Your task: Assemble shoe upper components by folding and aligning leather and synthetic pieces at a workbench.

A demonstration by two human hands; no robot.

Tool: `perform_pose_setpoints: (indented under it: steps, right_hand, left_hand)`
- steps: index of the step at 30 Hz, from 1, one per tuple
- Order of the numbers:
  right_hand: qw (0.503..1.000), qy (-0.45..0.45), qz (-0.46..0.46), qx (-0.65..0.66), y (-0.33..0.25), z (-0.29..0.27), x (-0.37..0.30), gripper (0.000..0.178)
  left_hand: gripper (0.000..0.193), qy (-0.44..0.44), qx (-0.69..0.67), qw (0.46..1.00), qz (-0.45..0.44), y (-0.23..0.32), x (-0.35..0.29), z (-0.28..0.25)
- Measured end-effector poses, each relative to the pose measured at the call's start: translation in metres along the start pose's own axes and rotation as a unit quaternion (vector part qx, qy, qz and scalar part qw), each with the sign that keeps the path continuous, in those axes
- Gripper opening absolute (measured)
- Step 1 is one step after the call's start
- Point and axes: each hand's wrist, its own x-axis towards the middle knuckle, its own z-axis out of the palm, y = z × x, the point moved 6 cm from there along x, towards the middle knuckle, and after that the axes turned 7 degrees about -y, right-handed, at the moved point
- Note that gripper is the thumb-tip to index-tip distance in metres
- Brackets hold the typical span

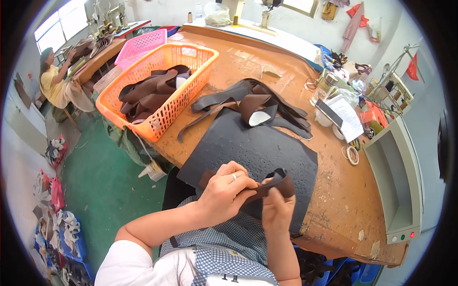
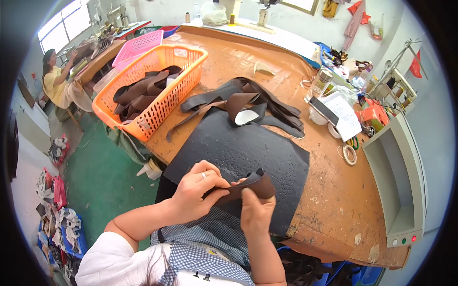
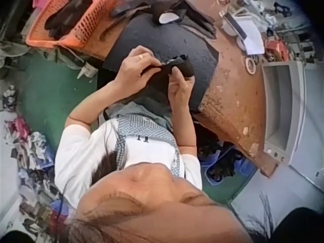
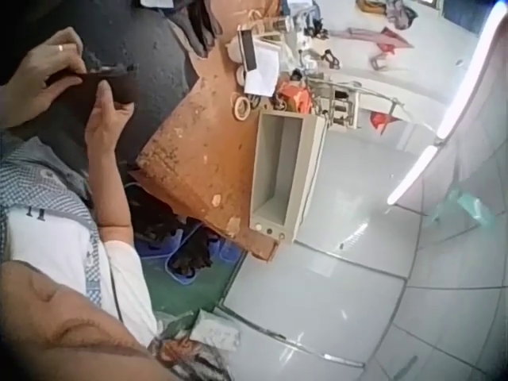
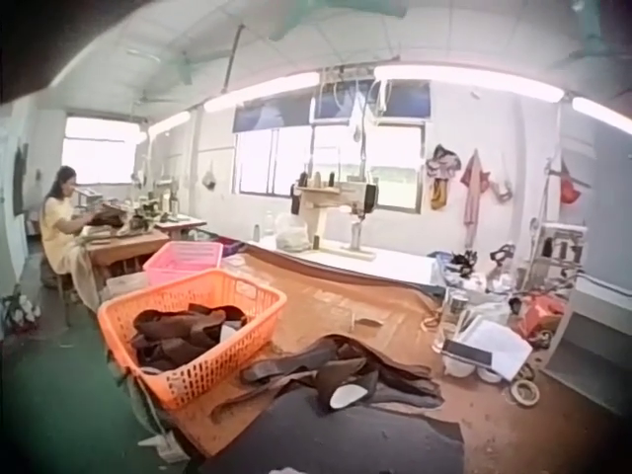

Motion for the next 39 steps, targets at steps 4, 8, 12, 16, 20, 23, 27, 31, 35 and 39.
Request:
perform_pose_setpoints:
  steps: [4, 8, 12, 16, 20, 23, 27, 31, 35, 39]
  right_hand:
    - [0.994, -0.073, -0.078, 0.014, -0.035, 0.001, 0.009, 0.018]
    - [0.995, -0.032, -0.090, -0.034, -0.029, -0.017, 0.001, 0.016]
    - [0.993, 0.094, -0.030, -0.065, 0.000, -0.039, -0.010, 0.013]
    - [0.990, 0.112, -0.033, -0.076, 0.005, -0.047, -0.014, 0.015]
    - [0.991, 0.105, -0.042, -0.075, 0.003, -0.049, -0.012, 0.016]
    - [0.992, 0.093, -0.044, -0.075, 0.000, -0.044, -0.014, 0.023]
    - [0.984, 0.096, -0.073, -0.129, -0.002, -0.039, -0.015, 0.020]
    - [0.963, 0.076, -0.021, -0.259, 0.000, -0.022, -0.023, 0.022]
    - [0.975, 0.071, -0.018, -0.211, 0.001, -0.017, -0.025, 0.021]
    - [0.995, 0.053, 0.017, -0.086, -0.001, -0.028, -0.016, 0.021]
  left_hand:
    - [0.024, 0.032, 0.082, 0.987, 0.134, 0.037, 0.021, -0.019]
    - [0.022, -0.013, 0.021, 0.998, 0.057, 0.020, 0.019, -0.006]
    - [0.016, -0.089, -0.126, 0.970, -0.186, -0.027, -0.008, 0.022]
    - [0.016, -0.077, -0.152, 0.962, -0.214, -0.031, -0.013, 0.030]
    - [0.015, -0.079, -0.175, 0.952, -0.237, -0.034, -0.012, 0.032]
    - [0.014, -0.084, -0.190, 0.946, -0.249, -0.033, -0.015, 0.032]
    - [0.017, -0.110, -0.173, 0.950, -0.234, -0.034, -0.017, 0.030]
    - [0.020, -0.086, -0.130, 0.969, -0.192, -0.017, -0.010, 0.024]
    - [0.023, -0.144, -0.120, 0.954, -0.235, -0.024, -0.014, 0.028]
    - [0.024, -0.174, -0.141, 0.945, -0.240, -0.030, -0.020, 0.033]
